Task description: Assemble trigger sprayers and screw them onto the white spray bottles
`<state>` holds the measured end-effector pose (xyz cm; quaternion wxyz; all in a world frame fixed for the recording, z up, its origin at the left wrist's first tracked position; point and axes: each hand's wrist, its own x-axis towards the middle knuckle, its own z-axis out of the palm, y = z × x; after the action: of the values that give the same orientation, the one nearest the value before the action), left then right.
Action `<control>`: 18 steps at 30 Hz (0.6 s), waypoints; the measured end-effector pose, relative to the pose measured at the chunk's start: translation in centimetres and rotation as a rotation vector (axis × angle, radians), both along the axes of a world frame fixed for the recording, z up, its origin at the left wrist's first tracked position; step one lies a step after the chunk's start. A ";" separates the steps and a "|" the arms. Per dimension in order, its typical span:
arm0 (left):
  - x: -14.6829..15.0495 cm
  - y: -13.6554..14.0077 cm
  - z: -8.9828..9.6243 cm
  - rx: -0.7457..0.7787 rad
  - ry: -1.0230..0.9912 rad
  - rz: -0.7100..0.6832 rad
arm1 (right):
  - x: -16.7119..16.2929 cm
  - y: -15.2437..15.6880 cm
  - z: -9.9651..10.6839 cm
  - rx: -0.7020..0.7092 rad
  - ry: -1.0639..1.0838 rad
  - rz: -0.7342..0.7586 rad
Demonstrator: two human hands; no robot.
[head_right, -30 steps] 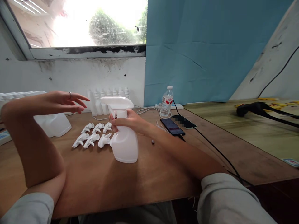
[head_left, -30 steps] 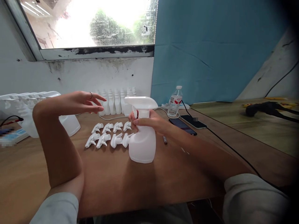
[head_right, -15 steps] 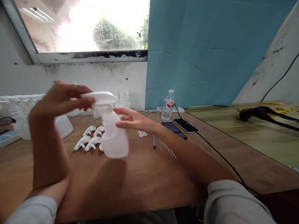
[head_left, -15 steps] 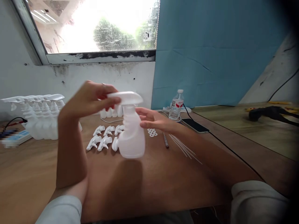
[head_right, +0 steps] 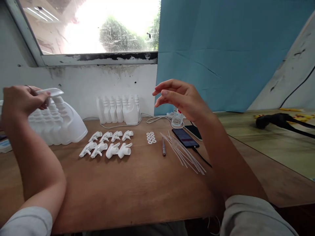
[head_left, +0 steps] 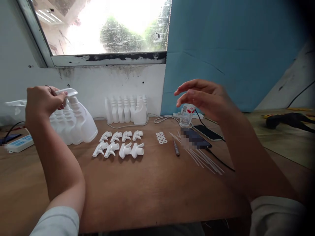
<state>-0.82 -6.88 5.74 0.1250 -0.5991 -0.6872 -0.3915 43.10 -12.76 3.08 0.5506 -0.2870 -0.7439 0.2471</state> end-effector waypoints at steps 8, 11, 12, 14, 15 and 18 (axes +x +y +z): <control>-1.5 3.0 -1.7 -0.202 -0.030 -0.093 | 1.6 -0.4 0.7 0.077 0.020 0.028; -1.8 3.2 -1.8 -0.205 -0.037 -0.111 | 1.6 -0.5 0.7 0.045 0.023 -0.002; -1.9 3.3 -1.8 -0.199 -0.036 -0.111 | 1.6 -0.6 0.7 0.030 0.021 -0.008; -2.1 3.3 -1.9 -0.175 -0.032 -0.096 | 1.5 -0.7 0.7 0.013 0.023 -0.018; -2.2 3.3 -1.9 -0.169 -0.033 -0.089 | 1.4 -0.8 0.8 0.004 0.026 -0.022; -2.6 3.3 -2.1 -0.189 -0.053 -0.066 | 1.4 -1.0 0.9 -0.002 0.039 -0.030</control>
<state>-3.41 -3.61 3.67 0.0365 -0.6199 -0.7040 -0.3446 44.48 -13.75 3.96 0.5683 -0.2940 -0.7284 0.2449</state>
